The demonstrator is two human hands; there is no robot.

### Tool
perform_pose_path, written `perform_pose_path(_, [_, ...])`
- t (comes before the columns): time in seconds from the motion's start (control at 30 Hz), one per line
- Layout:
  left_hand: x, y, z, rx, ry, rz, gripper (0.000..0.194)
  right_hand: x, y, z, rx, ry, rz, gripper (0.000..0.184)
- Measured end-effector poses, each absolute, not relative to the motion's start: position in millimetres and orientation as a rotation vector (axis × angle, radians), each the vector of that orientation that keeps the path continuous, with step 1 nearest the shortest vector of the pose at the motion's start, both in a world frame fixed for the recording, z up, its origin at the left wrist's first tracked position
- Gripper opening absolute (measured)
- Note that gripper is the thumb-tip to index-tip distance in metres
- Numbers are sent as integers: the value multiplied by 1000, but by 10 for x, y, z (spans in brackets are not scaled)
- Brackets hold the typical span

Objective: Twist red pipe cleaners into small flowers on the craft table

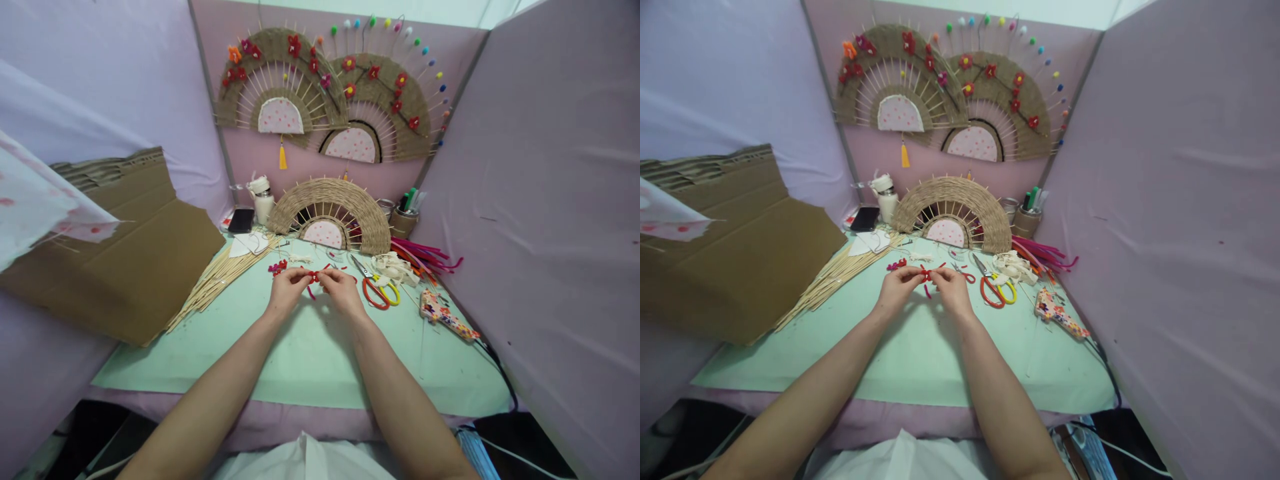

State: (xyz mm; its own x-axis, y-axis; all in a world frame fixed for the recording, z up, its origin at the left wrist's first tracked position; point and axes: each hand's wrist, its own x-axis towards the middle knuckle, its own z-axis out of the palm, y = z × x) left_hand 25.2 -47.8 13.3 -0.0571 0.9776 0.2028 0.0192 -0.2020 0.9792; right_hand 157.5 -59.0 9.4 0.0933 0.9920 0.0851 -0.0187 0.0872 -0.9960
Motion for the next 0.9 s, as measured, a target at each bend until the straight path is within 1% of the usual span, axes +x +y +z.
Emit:
perform_pose_path(0.17, [229,-461,87,1383,1222,1418,12,1592,-603,148,-1208,-1204,990,29])
perform_pose_path(0.3, [225,-463,75,1482,1183,1441,12,1600,-627,213,-1204,-1264,927,24])
perform_pose_path(0.4, [228,-473,113,1406,1089,1369,21,1614,-628,228,-1211,-1200,957,22])
perform_pose_path(0.5, [222,-475,149,1395,1013,1312,29,1630,-614,217,-1221,-1052,1029,25])
perform_pose_path(0.67, [209,-474,130,1639,1019,1314,23,1625,-604,184,-1181,-1018,1140,26])
perform_pose_path(0.9, [211,-462,65,1709,1048,1373,13,1613,-593,130,-1194,-1130,1066,30])
